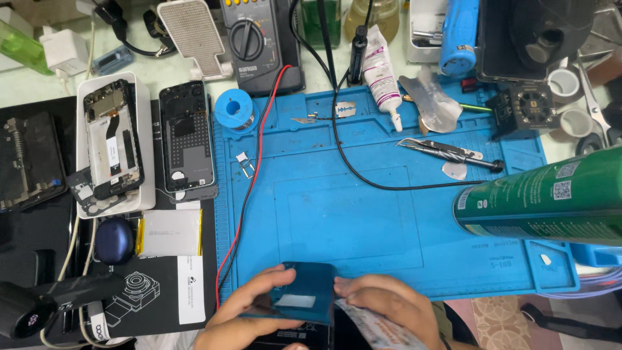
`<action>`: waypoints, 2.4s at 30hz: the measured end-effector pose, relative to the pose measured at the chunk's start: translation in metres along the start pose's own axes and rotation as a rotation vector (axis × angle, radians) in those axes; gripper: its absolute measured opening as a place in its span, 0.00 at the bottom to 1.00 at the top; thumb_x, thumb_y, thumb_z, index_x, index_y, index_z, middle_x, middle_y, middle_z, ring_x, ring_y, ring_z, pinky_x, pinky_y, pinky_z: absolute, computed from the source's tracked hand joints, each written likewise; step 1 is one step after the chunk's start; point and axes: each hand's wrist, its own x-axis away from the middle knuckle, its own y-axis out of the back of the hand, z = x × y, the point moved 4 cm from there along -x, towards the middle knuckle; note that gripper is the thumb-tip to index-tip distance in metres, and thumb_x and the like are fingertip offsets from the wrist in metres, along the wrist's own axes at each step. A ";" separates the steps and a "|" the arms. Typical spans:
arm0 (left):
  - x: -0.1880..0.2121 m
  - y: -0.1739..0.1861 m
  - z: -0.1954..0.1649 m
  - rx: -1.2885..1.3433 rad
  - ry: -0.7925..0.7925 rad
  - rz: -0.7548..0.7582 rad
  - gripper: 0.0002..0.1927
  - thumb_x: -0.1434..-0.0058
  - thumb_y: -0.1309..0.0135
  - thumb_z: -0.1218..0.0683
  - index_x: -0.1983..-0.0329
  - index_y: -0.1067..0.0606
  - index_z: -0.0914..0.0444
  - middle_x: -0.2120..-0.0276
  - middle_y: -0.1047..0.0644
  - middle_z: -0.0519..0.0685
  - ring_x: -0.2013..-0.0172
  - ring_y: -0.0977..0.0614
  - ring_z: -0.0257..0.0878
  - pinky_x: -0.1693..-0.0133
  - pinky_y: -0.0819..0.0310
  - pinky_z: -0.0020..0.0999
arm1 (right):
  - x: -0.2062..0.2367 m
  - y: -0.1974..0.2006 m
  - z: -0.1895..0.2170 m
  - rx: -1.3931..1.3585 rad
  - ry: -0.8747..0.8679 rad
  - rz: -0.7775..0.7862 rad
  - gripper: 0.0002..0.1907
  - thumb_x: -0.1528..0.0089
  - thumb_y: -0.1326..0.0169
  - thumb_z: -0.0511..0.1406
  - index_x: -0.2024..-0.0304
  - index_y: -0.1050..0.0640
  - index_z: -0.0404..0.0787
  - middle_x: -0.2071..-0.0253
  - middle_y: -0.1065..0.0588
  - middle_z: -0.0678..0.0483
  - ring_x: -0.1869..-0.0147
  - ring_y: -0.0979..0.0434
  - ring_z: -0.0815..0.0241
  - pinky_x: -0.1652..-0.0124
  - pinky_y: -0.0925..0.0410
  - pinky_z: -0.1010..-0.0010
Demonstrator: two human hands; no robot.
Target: The person uses a plastic card to pry open the back cover of a smartphone, then uses a screwdriver to remove screws from the internal frame. The back cover is set aside, and the person continues to unscrew components inside the phone.
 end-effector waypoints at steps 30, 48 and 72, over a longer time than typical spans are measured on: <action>-0.012 0.000 0.070 0.530 0.353 0.007 0.43 0.52 0.40 0.72 0.30 0.35 0.63 0.32 0.31 0.56 0.33 0.29 0.46 0.40 0.30 0.39 | 0.004 0.003 -0.016 0.166 0.124 0.079 0.15 0.34 0.44 0.36 0.52 0.22 0.28 0.47 0.21 0.36 0.42 0.14 0.44 0.44 0.21 0.55; 0.003 -0.001 0.001 -0.103 -0.208 0.046 0.19 0.38 0.40 0.56 0.44 0.16 0.64 0.28 0.36 0.67 0.28 0.35 0.61 0.30 0.42 0.54 | -0.018 -0.005 0.010 0.555 0.206 0.185 0.15 0.42 0.42 0.34 0.55 0.22 0.33 0.48 0.22 0.42 0.46 0.16 0.47 0.46 0.23 0.61; -0.020 -0.007 0.043 0.273 0.584 -0.283 0.45 0.53 0.29 0.51 0.31 0.32 0.60 0.45 0.20 0.63 0.33 0.28 0.44 0.35 0.36 0.42 | -0.021 -0.007 0.004 0.590 0.155 0.203 0.16 0.43 0.42 0.36 0.55 0.22 0.35 0.48 0.22 0.42 0.48 0.16 0.49 0.52 0.23 0.63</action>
